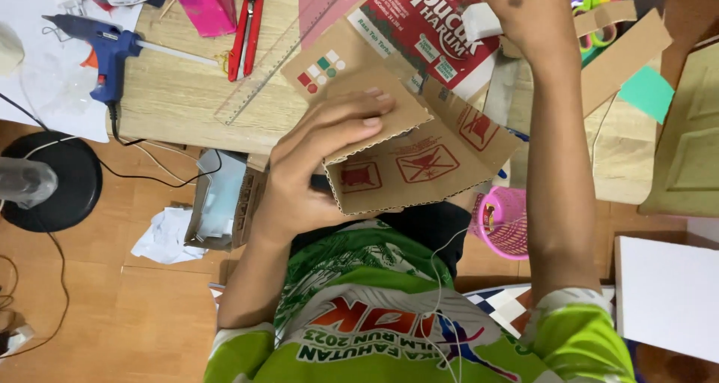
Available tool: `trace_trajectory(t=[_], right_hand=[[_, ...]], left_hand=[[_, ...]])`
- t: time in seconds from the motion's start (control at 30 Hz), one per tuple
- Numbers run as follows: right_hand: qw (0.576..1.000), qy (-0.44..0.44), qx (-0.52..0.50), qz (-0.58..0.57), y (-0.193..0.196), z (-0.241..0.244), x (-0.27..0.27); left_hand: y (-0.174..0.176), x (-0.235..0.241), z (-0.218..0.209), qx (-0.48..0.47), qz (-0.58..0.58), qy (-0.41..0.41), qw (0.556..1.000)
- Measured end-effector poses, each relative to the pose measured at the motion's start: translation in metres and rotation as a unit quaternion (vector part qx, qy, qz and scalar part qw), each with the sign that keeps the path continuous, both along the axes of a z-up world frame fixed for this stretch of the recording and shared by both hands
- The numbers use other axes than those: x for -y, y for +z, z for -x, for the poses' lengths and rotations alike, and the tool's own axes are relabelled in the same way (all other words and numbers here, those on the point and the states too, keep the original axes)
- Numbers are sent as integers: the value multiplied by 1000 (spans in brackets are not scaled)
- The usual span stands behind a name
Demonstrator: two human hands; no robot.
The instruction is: Assembling a cardboard structure and inserting a styrofoam block.
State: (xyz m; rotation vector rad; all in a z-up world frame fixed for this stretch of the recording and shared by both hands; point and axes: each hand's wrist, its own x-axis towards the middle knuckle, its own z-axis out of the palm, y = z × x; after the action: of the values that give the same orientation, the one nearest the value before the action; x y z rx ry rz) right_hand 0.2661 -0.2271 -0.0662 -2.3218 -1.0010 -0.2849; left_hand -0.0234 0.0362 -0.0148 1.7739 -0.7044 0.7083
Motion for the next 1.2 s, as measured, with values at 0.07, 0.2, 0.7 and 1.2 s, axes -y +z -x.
trace_trajectory(t=[0.07, 0.2, 0.7, 1.2], right_hand=[[974, 68, -131, -170, 64, 66, -17], [965, 89, -151, -196, 114, 129, 8], [977, 105, -123, -138, 170, 207, -4], [943, 109, -313, -20, 173, 213, -30]], left_hand=[[1, -1, -1, -3, -5, 14, 1000], [7, -4, -4, -13, 9, -5, 1000], [13, -2, -2, -46, 36, 30, 998], [18, 6, 4, 14, -13, -6, 1000]])
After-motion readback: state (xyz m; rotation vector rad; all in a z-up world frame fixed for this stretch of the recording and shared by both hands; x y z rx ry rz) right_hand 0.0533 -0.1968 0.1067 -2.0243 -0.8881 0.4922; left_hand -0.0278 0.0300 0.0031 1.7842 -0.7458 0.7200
